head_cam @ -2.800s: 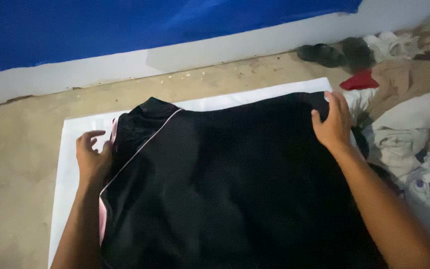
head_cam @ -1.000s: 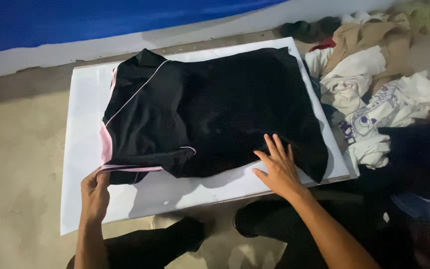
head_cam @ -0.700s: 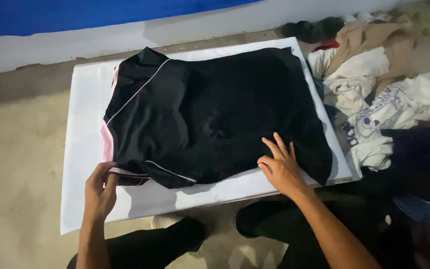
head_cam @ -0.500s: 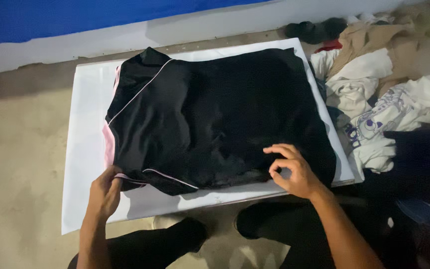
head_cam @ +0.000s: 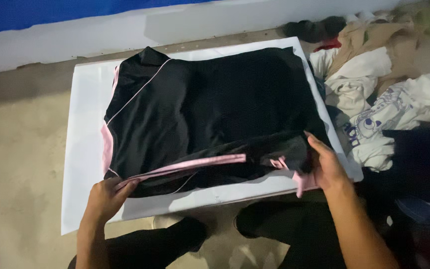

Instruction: The person folds a black t-shirt with pink accents, a pair of dark shorts, and a light-colored long-sleeved shirt on a white table. They smooth out each item and fold them into neat rectangles, stacking them on the table.

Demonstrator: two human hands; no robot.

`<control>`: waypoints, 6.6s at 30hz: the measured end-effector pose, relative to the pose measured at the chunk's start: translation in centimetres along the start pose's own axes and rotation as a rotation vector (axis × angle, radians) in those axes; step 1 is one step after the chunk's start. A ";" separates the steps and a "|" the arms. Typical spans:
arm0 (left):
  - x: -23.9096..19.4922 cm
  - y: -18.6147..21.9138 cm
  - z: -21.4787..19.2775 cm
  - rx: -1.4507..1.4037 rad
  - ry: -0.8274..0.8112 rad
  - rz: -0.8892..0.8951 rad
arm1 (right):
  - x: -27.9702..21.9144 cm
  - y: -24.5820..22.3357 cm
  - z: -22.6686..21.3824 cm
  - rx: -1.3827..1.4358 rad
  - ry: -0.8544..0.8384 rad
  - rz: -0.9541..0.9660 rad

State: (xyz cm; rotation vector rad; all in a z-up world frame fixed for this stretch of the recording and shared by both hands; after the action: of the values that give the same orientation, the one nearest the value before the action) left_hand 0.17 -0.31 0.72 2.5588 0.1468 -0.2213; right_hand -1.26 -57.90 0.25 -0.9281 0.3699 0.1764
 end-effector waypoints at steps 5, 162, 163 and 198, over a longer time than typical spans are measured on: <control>0.5 0.3 0.3 0.031 0.058 0.080 | 2.8 -4.0 3.4 -0.183 -0.192 -0.204; 7.1 -3.4 -0.4 -0.022 -0.057 0.060 | 5.7 3.5 3.3 -1.729 0.181 -0.179; 7.0 -3.5 -0.7 -0.044 -0.073 0.059 | 6.0 3.7 2.9 -1.749 0.187 -0.173; 6.9 -4.8 -0.8 -0.018 -0.115 -0.077 | 3.5 -3.3 -0.6 -1.478 0.148 -0.629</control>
State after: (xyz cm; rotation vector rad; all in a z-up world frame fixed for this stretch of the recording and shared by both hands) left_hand 6.29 4.61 -2.43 2.5175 0.2036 -0.3935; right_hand 2.87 -60.37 1.03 -2.4701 -0.0011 -0.2621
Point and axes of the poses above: each hand's wrist, its own x-axis towards the middle knuckle, its own z-axis out of the palm, y = z × x, the point moved 1 cm from there along x, towards the middle knuckle, and after that the axes turned 2 degrees about -y, right-handed, at the moved point
